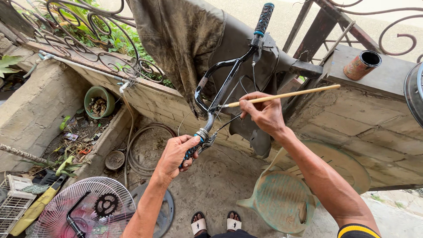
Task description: The person paints a bicycle handlebar and stem assembly with black paint using a long-handled brush, holding the grip area with the other hand and rotating the assembly to reach different sides. They dip the brush into a paint can on the ledge and continue coating the metal surfaces.
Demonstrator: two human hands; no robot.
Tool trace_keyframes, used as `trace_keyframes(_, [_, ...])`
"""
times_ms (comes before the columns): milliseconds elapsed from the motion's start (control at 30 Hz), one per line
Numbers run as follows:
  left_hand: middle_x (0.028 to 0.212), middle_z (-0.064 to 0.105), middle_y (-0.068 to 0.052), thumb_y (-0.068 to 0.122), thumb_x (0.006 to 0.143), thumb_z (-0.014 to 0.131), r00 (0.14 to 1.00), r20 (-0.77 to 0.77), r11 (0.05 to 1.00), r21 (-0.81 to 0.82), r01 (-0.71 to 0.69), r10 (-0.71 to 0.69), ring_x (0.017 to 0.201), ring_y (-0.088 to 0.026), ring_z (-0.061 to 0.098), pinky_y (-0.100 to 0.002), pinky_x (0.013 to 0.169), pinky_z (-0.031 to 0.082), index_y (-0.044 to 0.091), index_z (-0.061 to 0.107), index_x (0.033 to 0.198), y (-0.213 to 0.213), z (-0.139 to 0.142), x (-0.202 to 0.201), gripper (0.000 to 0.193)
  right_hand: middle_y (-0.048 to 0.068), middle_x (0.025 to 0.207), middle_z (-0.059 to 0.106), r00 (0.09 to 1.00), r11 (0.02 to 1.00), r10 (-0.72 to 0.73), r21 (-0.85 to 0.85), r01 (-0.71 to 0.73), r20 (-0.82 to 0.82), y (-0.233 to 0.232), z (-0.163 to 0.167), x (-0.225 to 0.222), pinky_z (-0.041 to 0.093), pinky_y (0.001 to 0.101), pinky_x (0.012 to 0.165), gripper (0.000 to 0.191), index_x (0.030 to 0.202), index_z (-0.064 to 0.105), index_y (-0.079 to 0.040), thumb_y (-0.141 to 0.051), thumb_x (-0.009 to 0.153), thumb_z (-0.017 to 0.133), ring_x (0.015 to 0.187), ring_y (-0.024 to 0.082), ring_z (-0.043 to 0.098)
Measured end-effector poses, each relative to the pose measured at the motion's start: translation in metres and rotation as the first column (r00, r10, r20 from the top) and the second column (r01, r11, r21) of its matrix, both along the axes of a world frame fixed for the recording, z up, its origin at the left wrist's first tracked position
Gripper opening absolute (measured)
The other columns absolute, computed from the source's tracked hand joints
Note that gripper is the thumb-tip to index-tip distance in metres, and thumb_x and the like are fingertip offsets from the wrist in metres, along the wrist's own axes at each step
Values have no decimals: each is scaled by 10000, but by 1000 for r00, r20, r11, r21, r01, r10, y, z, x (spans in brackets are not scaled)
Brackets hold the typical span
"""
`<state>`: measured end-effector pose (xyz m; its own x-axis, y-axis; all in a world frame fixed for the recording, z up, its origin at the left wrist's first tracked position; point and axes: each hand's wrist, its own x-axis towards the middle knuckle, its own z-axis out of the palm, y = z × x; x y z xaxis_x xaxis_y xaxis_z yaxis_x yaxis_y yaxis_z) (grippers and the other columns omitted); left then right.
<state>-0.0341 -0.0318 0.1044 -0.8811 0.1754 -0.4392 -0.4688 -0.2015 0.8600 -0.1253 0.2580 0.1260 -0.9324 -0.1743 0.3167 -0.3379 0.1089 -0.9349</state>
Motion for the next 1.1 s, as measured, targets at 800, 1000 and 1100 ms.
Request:
trace_keyframes(800, [631, 623, -65, 317, 935, 707, 999, -31, 999, -52, -7, 5, 358, -46, 428, -232, 293, 250, 1, 692, 1002, -5, 4, -5, 323, 75, 817, 739, 995, 998, -61, -20, 60, -82, 15, 16, -32, 496, 172, 471, 125, 1055, 733, 19, -79, 979, 722, 677, 100, 730])
trace_keyframes(1000, [628, 621, -63, 309, 933, 709, 1000, -20, 999, -52, -9, 8, 352, -49, 420, -235, 292, 246, 0, 691, 1003, -5, 3, -6, 317, 71, 814, 754, 997, 997, 42, 73, -38, -58, 8, 7, -24, 520, 172, 486, 134, 1054, 741, 8, -78, 952, 732, 686, 93, 738])
trace_keyframes(1100, [629, 621, -64, 302, 936, 707, 1000, -29, 999, -46, -7, 6, 351, -51, 421, -236, 292, 244, -3, 689, 1011, -4, 3, -7, 315, 72, 818, 754, 998, 996, 37, 77, -33, -56, 9, 5, -32, 525, 188, 492, 137, 1054, 742, 0, -96, 957, 731, 696, 101, 748])
